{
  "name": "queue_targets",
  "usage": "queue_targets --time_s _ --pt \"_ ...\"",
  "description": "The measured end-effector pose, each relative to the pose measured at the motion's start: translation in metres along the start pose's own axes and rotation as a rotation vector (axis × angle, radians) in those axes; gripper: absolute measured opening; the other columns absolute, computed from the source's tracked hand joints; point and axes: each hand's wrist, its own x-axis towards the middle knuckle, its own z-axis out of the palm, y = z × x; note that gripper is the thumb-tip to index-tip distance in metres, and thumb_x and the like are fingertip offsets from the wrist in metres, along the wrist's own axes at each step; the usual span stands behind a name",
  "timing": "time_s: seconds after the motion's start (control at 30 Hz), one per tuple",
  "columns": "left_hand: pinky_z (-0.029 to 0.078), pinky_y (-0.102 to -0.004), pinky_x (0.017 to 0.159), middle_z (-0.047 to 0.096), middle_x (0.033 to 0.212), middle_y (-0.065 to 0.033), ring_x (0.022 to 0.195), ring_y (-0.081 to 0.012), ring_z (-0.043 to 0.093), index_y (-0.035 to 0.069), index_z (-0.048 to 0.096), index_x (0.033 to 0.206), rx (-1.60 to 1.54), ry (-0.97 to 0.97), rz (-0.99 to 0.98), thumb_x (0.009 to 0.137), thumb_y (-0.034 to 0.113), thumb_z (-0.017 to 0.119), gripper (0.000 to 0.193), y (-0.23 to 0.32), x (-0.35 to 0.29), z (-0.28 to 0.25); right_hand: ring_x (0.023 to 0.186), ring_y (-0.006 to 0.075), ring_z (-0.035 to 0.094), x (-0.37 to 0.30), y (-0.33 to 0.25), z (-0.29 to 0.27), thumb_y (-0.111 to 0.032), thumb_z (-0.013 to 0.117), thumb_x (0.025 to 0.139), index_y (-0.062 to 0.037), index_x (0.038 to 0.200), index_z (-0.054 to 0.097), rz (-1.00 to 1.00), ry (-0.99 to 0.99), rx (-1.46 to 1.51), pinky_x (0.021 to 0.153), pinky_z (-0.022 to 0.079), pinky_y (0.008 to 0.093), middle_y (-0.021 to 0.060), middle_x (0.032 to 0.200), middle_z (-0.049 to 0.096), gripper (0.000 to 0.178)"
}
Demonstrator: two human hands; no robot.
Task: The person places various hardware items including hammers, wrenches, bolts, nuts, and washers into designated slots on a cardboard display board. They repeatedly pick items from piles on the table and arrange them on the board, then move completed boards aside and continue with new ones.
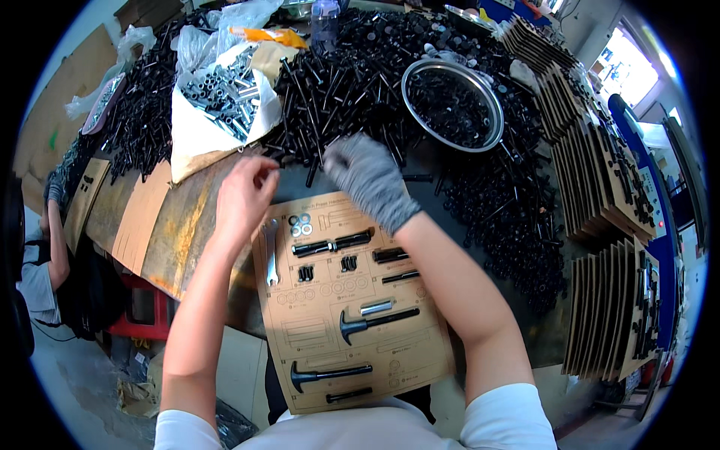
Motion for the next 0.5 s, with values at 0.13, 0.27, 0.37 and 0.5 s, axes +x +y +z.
queue_targets --time_s 0.13,0.27,0.37,0.5 --pt "0.053 -0.0419 0.083 0.064 0.107 -0.0146 0.097 -0.0327 0.065 0.007 0.068 0.110 0.065 0.193 0.342 0.086 0.002 0.062 0.024 0.032 0.080 0.030 0.105 0.0334 0.063 0.089 0.038 -0.028 -0.006 0.063 0.083 -0.0146 0.111 0.071 -0.259 0.314 -0.469 0.093 0.052 0.0433 0.0116 0.115 0.064 0.030" --pt "0.053 -0.0399 0.086 0.059 0.110 -0.0059 0.105 -0.0255 0.059 0.012 0.066 0.106 0.506 0.240 0.610 0.088 0.010 0.057 0.021 0.031 0.128 0.054 0.114 0.0303 0.061 0.119 0.032 -0.023 -0.019 0.052 0.095 -0.0185 0.119 0.070 -0.399 0.067 -0.865 0.094 0.050 0.0445 0.0081 0.128 0.061 0.030" --pt "0.054 -0.0375 0.084 0.059 0.106 -0.0034 0.104 -0.0234 0.059 0.012 0.066 0.105 0.525 0.136 0.674 0.088 0.012 0.057 0.020 0.015 0.140 0.051 0.127 0.0311 0.056 0.125 0.032 -0.036 -0.016 0.053 0.095 -0.0166 0.126 0.068 -0.391 -0.127 -0.892 0.104 0.047 0.0438 0.0062 0.142 0.056 0.035" --pt "0.055 -0.0358 0.084 0.059 0.101 -0.0038 0.101 -0.0233 0.060 0.011 0.066 0.101 0.537 0.043 0.815 0.087 0.010 0.060 0.016 0.009 0.150 0.034 0.128 0.0312 0.056 0.130 0.032 -0.046 -0.017 0.051 0.097 -0.0163 0.129 0.066 -0.479 -0.204 -0.905 0.104 0.047 0.0436 0.0060 0.140 0.059 0.035"
